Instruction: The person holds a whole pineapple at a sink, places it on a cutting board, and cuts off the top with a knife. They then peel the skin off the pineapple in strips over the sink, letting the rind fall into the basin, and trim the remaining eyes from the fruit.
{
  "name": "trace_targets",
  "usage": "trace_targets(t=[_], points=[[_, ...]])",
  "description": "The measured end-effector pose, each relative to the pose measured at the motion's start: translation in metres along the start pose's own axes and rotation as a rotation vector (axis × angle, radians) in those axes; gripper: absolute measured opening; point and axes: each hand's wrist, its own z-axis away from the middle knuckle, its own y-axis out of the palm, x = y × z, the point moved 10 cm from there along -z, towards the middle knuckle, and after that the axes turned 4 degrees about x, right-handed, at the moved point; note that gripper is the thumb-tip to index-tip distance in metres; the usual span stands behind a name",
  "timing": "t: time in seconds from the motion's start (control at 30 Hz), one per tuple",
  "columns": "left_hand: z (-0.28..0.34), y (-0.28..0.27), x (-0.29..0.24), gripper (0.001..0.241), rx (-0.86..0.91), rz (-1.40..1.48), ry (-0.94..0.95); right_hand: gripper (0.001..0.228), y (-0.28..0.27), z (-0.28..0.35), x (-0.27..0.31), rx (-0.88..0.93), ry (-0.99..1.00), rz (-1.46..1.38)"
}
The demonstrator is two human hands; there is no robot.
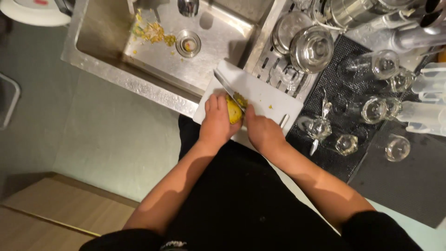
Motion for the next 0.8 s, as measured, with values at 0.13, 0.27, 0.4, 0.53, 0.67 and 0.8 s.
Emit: trace_targets(t=[0.13,0.27,0.4,0.53,0.67,0.8], points=[[-0.004,0.0,0.0,0.087,0.08,0.04,-0.046,0.034,0.007,0.019,-0.019,0.093,0.025,-0.068],[-0.002,0.0,0.002,0.091,0.104,0.052,-0.056,0.03,0.006,0.023,-0.02,0.13,0.029,-0.075],[-0.002,0.001,0.0,0.094,0.068,0.032,-0.033,0.026,0.007,0.0,-0.016,0.069,-0.009,-0.111],[-0.003,-0.002,-0.001,0.091,0.063,0.009,-0.038,0.025,-0.003,-0.001,-0.017,0.052,0.017,-0.16],[-0.002,-0.003,-0.002,0.089,0.058,0.057,-0.047,0.033,0.009,0.006,-0.022,0.095,0.017,-0.111],[0.001,-0.002,-0.003,0.087,0.032,0.052,0.005,0.029,-0.001,-0.01,-0.019,0.016,0.005,-0.175]])
